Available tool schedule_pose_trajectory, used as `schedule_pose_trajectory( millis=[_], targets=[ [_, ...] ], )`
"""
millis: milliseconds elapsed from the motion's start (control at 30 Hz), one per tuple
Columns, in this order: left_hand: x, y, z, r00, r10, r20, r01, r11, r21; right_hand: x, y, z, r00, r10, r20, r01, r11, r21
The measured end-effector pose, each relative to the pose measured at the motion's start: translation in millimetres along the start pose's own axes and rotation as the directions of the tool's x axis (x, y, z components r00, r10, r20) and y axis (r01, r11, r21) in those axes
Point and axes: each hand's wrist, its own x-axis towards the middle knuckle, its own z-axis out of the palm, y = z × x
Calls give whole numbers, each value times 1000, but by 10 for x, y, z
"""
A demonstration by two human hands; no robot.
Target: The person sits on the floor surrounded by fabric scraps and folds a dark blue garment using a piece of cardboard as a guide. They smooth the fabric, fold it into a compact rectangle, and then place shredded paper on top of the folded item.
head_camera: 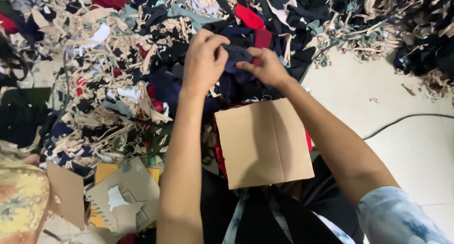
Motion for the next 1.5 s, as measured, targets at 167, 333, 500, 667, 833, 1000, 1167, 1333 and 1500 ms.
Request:
schedule_pose_trajectory(
  millis=[167,333,500,667,833,1000,1167,1333,1500],
  targets=[
    [-460,321,-529,985,-144,93,161,964,-212,-564,-469,-372,986,-165,-14,165,986,-33],
    [-1440,630,-290,984,-143,103,169,927,-335,-1583,-377,-341,933,-360,6,346,892,-291],
    [-2653,585,312,990,-1,142,11,998,-70,-2518,-190,52,903,-424,70,401,772,-493],
    [-2707,780,366,991,-131,27,133,987,-90,-2649,-287,200,926,-377,-19,312,792,-525],
    [-2569,794,463,965,-260,-33,260,966,-7,-2554,-242,227,977,-189,-101,94,803,-589],
    [-2590,613,551,948,-313,56,298,936,188,-2482,-215,225,985,-138,-103,33,741,-671],
    [-2481,677,456,969,-248,21,241,956,165,-2497,-205,231,965,-237,-108,105,736,-669],
    [-2507,675,467,979,-201,19,195,964,179,-2506,-151,272,939,-320,-128,162,737,-657],
    [-2525,652,443,981,-193,13,188,966,179,-2516,-194,140,951,-285,-120,147,759,-634]
  ],
)
